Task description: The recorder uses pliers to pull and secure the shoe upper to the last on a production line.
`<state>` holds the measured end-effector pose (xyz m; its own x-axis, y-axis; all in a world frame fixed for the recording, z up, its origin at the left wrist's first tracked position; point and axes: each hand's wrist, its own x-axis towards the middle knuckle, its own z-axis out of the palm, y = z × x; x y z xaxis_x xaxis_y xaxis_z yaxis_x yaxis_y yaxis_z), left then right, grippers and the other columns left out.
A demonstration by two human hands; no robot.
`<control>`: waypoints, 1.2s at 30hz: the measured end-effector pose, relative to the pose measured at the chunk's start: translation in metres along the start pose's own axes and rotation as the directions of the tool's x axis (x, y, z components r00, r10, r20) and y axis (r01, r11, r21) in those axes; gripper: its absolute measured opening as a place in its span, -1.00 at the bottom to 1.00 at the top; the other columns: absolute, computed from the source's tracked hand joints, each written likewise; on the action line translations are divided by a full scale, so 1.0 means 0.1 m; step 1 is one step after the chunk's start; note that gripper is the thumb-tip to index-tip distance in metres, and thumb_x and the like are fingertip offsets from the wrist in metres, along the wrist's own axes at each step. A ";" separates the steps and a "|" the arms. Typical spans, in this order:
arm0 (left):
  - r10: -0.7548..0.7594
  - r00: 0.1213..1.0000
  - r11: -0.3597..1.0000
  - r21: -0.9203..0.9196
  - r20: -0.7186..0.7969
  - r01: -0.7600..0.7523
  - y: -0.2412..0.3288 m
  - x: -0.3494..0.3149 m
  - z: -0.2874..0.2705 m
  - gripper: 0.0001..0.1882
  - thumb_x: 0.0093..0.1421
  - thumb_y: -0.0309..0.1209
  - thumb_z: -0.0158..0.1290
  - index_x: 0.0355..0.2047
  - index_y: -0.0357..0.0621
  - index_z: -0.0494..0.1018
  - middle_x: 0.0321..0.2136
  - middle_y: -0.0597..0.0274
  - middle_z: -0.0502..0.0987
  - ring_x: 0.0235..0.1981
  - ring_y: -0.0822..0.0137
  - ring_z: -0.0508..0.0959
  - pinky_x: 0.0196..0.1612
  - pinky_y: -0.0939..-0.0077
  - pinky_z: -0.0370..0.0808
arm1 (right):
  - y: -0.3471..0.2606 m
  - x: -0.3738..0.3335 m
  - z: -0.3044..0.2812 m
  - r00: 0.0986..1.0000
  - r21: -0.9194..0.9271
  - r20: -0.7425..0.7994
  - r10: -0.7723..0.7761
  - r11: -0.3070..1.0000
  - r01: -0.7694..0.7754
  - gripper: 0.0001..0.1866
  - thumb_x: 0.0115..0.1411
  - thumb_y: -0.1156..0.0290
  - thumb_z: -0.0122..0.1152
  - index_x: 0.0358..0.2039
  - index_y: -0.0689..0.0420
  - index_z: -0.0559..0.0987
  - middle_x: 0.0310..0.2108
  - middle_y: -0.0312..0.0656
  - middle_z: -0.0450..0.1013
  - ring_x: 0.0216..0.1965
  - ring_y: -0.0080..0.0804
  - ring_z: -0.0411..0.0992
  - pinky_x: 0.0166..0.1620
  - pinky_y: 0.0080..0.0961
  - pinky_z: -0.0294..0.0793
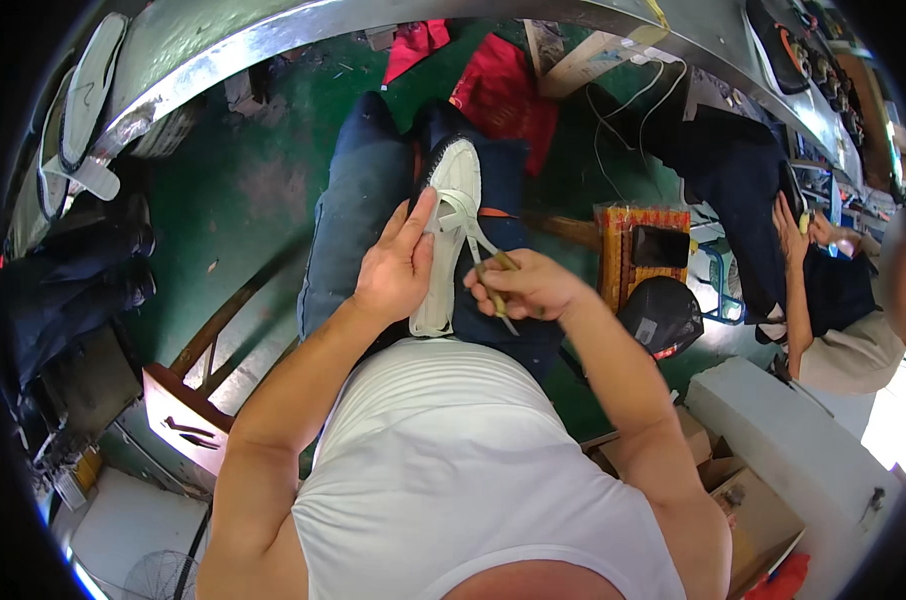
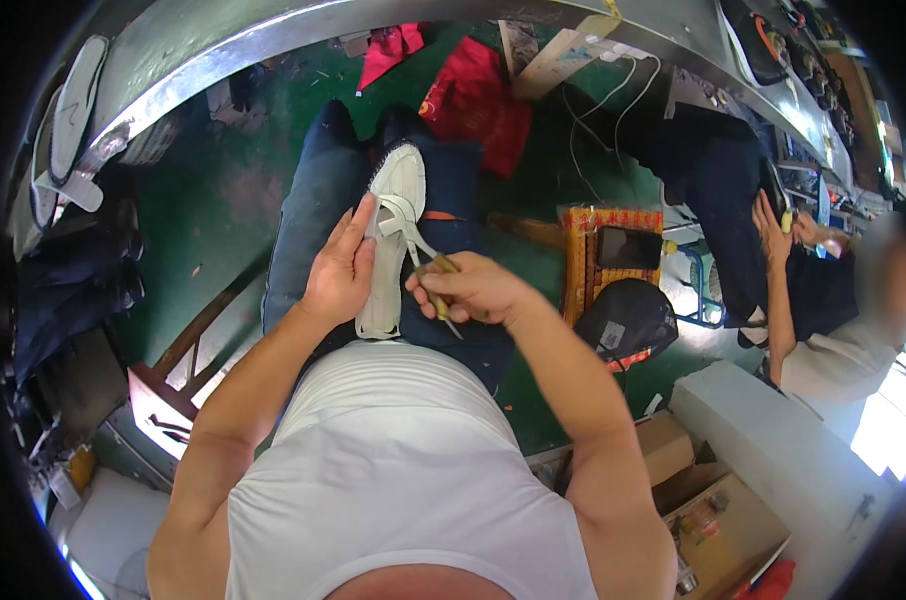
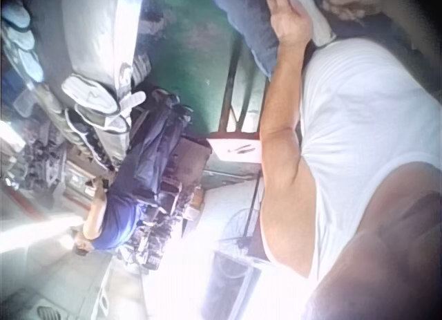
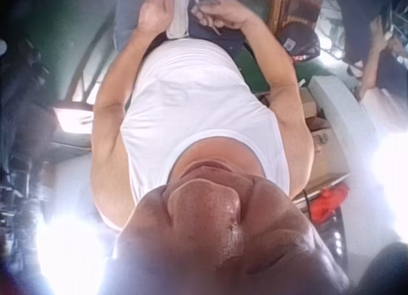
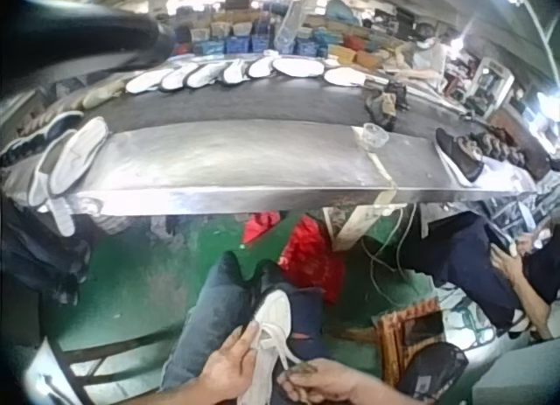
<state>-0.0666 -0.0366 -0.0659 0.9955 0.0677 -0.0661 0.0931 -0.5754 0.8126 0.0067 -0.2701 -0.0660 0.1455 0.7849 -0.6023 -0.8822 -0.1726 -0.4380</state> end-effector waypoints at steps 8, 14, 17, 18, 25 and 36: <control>-0.020 0.999 0.995 0.096 0.041 0.016 0.09 0.02 -0.01 -0.45 0.33 -0.35 -0.11 0.34 0.19 0.19 0.10 -0.44 0.35 -0.05 -0.29 0.52 0.02 0.07 0.50 | -0.70 -0.12 0.30 0.904 -0.644 -0.307 -0.297 0.764 0.033 -0.58 0.39 0.13 -0.02 -0.13 0.32 0.49 -0.36 -0.11 0.53 -0.45 -0.42 0.54 -0.51 -0.57 0.51; -0.018 0.994 0.975 0.223 0.108 -0.007 0.06 0.01 -0.05 -0.45 0.34 -0.34 -0.11 0.35 0.20 0.17 0.17 -0.42 0.29 -0.04 -0.28 0.52 0.01 0.08 0.51 | -0.93 0.12 0.38 0.889 -0.935 -0.114 -0.444 0.352 0.055 -0.50 0.43 0.10 -0.15 -0.46 0.28 0.46 -0.61 -0.17 0.45 -0.57 -0.39 0.47 -0.41 -0.39 0.45; -0.062 0.997 0.990 0.133 0.055 0.054 0.09 -0.08 0.01 -0.39 0.34 -0.31 -0.10 0.38 0.00 0.06 0.22 -0.37 0.24 0.04 -0.25 0.48 0.08 0.12 0.45 | -1.02 0.08 0.46 0.919 -0.967 -0.191 -0.346 0.225 -0.116 -0.49 0.43 0.07 -0.15 -0.44 0.27 0.47 -0.60 -0.15 0.47 -0.57 -0.36 0.48 -0.40 -0.38 0.44; -0.117 0.993 0.993 0.017 0.000 0.117 0.07 -0.09 0.03 -0.34 0.35 -0.29 -0.09 0.39 -0.12 -0.01 0.24 -0.35 0.22 0.09 -0.22 0.45 0.13 0.14 0.42 | -1.07 0.07 0.50 0.933 -0.947 -0.295 -0.208 0.193 -0.256 -0.49 0.43 0.07 -0.16 -0.43 0.27 0.47 -0.60 -0.14 0.47 -0.57 -0.34 0.48 -0.40 -0.38 0.44; -0.247 0.957 0.959 -0.106 0.149 0.264 -0.07 0.02 -0.07 -0.16 0.27 -0.18 0.09 0.39 -0.29 -0.08 0.25 -0.28 0.25 0.21 -0.11 0.37 0.24 0.23 0.31 | -0.64 -0.11 0.41 0.913 -0.987 -0.152 -0.378 0.108 -0.119 -0.55 0.37 0.07 -0.04 -0.38 0.26 0.51 -0.48 0.03 0.50 -0.42 -0.08 0.49 -0.31 -0.23 0.44; -0.293 0.795 0.566 -0.573 0.531 0.592 -0.01 0.26 -0.25 -0.12 0.20 -0.40 0.21 0.40 -0.22 -0.06 0.19 0.05 0.35 0.19 0.25 0.37 0.26 0.37 0.29 | -0.12 -0.41 0.79 0.951 -0.953 0.021 -0.308 -0.293 -0.073 -0.58 0.29 0.17 0.11 -0.22 0.37 0.48 -0.33 0.12 0.51 -0.27 0.06 0.52 -0.19 -0.15 0.51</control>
<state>-0.0414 -0.0140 -0.0542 0.7730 -0.2106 -0.5985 0.6325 0.1818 0.7529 -0.0239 -0.2538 0.0167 0.4005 0.8124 -0.4239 0.6744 -0.5745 -0.4638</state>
